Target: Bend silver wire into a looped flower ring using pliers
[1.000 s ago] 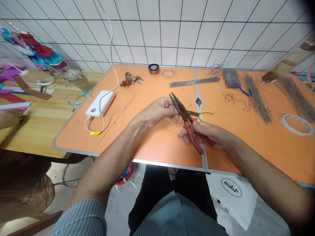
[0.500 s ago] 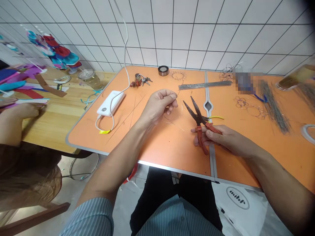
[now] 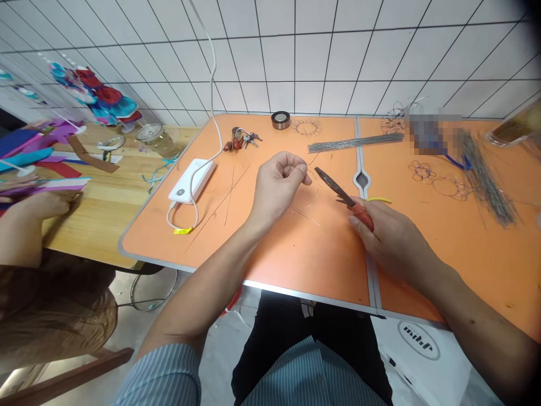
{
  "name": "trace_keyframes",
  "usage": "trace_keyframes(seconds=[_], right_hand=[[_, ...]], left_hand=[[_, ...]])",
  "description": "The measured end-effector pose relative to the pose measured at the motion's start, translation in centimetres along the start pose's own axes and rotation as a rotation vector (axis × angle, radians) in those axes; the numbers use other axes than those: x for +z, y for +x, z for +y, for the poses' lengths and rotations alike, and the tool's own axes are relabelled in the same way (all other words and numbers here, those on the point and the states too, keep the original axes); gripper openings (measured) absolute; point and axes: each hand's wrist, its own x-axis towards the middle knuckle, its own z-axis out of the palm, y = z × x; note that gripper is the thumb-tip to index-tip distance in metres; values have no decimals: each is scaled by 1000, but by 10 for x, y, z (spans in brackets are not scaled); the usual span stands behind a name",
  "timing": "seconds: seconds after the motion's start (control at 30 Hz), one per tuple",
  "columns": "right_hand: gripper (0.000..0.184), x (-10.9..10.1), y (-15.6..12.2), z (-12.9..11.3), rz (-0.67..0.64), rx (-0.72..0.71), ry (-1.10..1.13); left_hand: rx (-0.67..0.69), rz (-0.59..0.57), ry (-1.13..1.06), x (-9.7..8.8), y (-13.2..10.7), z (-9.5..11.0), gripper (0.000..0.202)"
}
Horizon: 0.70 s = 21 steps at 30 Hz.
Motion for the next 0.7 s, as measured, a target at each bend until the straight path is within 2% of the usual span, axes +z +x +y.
trace_keyframes(seconds=[0.27,0.47,0.7], right_hand=[[29,0,-1,-5,-2,26,-8],[25,0,0,-7,-10,29,13],[30,2,0,-6,4,9,40]], left_hand=[[151,62,181,5,-8,-3,12],[217,82,262,6,-12,-5,12],[277,92,332,7,-15,-5,13]])
